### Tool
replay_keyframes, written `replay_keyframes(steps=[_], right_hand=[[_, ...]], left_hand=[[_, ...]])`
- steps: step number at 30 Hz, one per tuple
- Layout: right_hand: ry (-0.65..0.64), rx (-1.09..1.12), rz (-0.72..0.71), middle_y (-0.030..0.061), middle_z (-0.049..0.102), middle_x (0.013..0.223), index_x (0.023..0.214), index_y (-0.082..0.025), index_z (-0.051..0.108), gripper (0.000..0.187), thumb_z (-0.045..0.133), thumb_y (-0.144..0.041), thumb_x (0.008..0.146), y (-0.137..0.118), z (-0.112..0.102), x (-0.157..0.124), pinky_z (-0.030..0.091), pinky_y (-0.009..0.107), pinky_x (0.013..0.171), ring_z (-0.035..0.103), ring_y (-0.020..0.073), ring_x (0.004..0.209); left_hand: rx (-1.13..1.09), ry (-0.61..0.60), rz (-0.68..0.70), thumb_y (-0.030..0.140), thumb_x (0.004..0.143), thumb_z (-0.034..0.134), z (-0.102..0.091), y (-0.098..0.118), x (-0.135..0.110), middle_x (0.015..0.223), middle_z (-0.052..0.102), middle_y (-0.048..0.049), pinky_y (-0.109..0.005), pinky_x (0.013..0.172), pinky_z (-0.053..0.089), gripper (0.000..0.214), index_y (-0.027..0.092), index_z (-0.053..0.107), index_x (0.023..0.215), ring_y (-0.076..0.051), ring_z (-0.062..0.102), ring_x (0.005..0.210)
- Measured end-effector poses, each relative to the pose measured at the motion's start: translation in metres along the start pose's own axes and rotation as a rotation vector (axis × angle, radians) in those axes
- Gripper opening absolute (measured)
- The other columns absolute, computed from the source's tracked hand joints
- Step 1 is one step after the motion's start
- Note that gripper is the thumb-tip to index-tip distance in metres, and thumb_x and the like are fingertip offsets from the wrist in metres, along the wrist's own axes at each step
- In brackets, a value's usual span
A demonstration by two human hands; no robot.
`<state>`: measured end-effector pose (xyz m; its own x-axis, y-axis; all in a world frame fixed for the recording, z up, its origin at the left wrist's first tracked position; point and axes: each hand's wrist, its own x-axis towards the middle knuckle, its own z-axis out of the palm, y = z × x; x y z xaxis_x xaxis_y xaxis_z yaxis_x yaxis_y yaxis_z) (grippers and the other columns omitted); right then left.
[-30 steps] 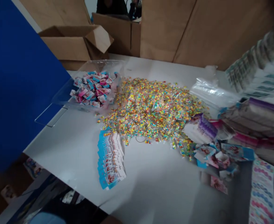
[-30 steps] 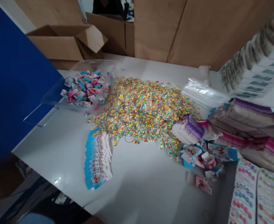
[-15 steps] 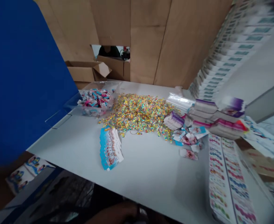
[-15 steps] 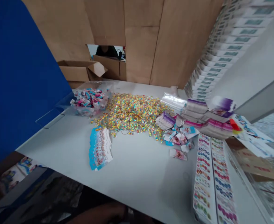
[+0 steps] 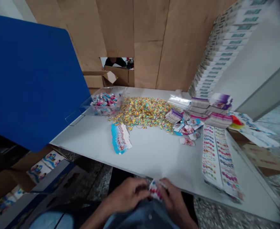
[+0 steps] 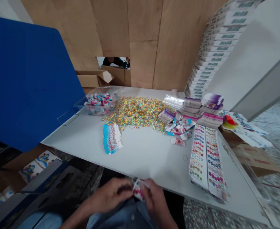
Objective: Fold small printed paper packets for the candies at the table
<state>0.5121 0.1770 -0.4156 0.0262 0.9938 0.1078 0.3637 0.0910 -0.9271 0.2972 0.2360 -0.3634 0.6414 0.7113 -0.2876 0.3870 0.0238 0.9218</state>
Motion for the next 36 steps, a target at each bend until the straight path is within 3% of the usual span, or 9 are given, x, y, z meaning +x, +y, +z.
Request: replay_keyframes(steps=[3,5,7,9,14,20,26,32,36], right_hand=[[0.126,0.117,0.08,0.0001,0.058,0.065,0.076,-0.024,0.06,0.044,0.052,-0.062,0.096,-0.036,-0.024,0.024,0.044,0.028,0.057,0.052,0.0175,0.06],[0.124,0.164,0.096,-0.0021,0.055,0.062,0.076,-0.022,0.06,0.045,0.056,-0.064,0.094,-0.05,-0.033,0.037,0.041,0.025,0.055,0.049,0.0148,0.058],[0.132,0.198,0.097,-0.0032,0.054,0.059,0.076,-0.022,0.06,0.047,0.058,-0.066,0.092,-0.056,-0.037,0.044,0.039,0.024,0.054,0.048,0.0138,0.056],[0.138,0.223,0.097,-0.0036,0.054,0.058,0.077,-0.022,0.06,0.048,0.057,-0.067,0.091,-0.057,-0.036,0.043,0.039,0.024,0.053,0.048,0.0135,0.055],[0.16,0.22,0.068,-0.0039,0.055,0.059,0.08,-0.021,0.062,0.045,0.058,-0.064,0.093,-0.048,-0.032,0.035,0.04,0.025,0.054,0.049,0.0133,0.055],[0.143,0.231,0.043,-0.0021,0.062,0.065,0.095,-0.019,0.07,0.036,0.065,-0.055,0.092,-0.03,-0.034,0.047,0.046,0.027,0.063,0.056,0.0145,0.061],[0.125,0.327,0.062,-0.0002,0.07,0.076,0.101,-0.022,0.074,0.029,0.075,-0.047,0.087,-0.014,-0.025,0.075,0.048,0.027,0.064,0.059,0.0152,0.066],[0.14,0.431,0.165,-0.0002,0.07,0.073,0.098,-0.022,0.077,0.023,0.073,-0.043,0.089,0.001,-0.021,0.106,0.049,0.028,0.065,0.059,0.0151,0.065],[0.164,0.221,0.022,0.0017,0.072,0.083,0.099,-0.025,0.08,0.015,0.073,-0.035,0.091,0.001,-0.025,0.12,0.051,0.029,0.071,0.064,0.0163,0.074]], left_hand=[[-0.132,0.222,0.108,0.057,0.092,0.059,-0.004,0.029,0.016,0.109,0.073,-0.0074,-0.03,0.078,0.054,0.047,0.022,0.067,0.123,-0.022,0.069,0.094],[-0.216,0.132,0.135,0.064,0.093,0.055,-0.004,0.043,0.03,0.114,0.071,-0.0096,-0.028,0.068,0.055,0.056,0.02,0.063,0.127,-0.021,0.072,0.088],[-0.276,-0.047,0.134,0.067,0.092,0.054,-0.001,0.051,0.04,0.108,0.071,-0.0089,-0.027,0.062,0.055,0.055,0.018,0.065,0.116,-0.02,0.073,0.08],[-0.299,-0.144,0.13,0.066,0.09,0.057,0.003,0.053,0.046,0.095,0.072,-0.0066,-0.027,0.061,0.056,0.051,0.017,0.064,0.102,-0.02,0.074,0.073],[-0.289,-0.064,0.181,0.065,0.089,0.06,0.013,0.042,0.054,0.071,0.07,-0.0023,-0.026,0.062,0.056,0.049,0.016,0.062,0.089,-0.016,0.07,0.063],[-0.355,0.05,0.167,0.064,0.088,0.061,0.012,0.027,0.065,0.077,0.073,-0.0041,-0.025,0.063,0.056,0.049,0.015,0.066,0.09,-0.015,0.07,0.062],[-0.465,0.094,0.037,0.065,0.085,0.064,0.0,0.02,0.079,0.065,0.069,-0.0024,-0.023,0.059,0.054,0.051,0.014,0.066,0.091,-0.014,0.068,0.057],[-0.45,0.135,0.052,0.06,0.085,0.067,-0.021,0.017,0.104,0.068,0.072,-0.0045,-0.023,0.062,0.054,0.048,0.013,0.07,0.089,-0.013,0.067,0.06],[-0.477,0.178,-0.009,0.059,0.083,0.069,-0.033,0.018,0.121,0.061,0.07,-0.0036,-0.022,0.057,0.052,0.047,0.012,0.071,0.089,-0.012,0.065,0.053]])
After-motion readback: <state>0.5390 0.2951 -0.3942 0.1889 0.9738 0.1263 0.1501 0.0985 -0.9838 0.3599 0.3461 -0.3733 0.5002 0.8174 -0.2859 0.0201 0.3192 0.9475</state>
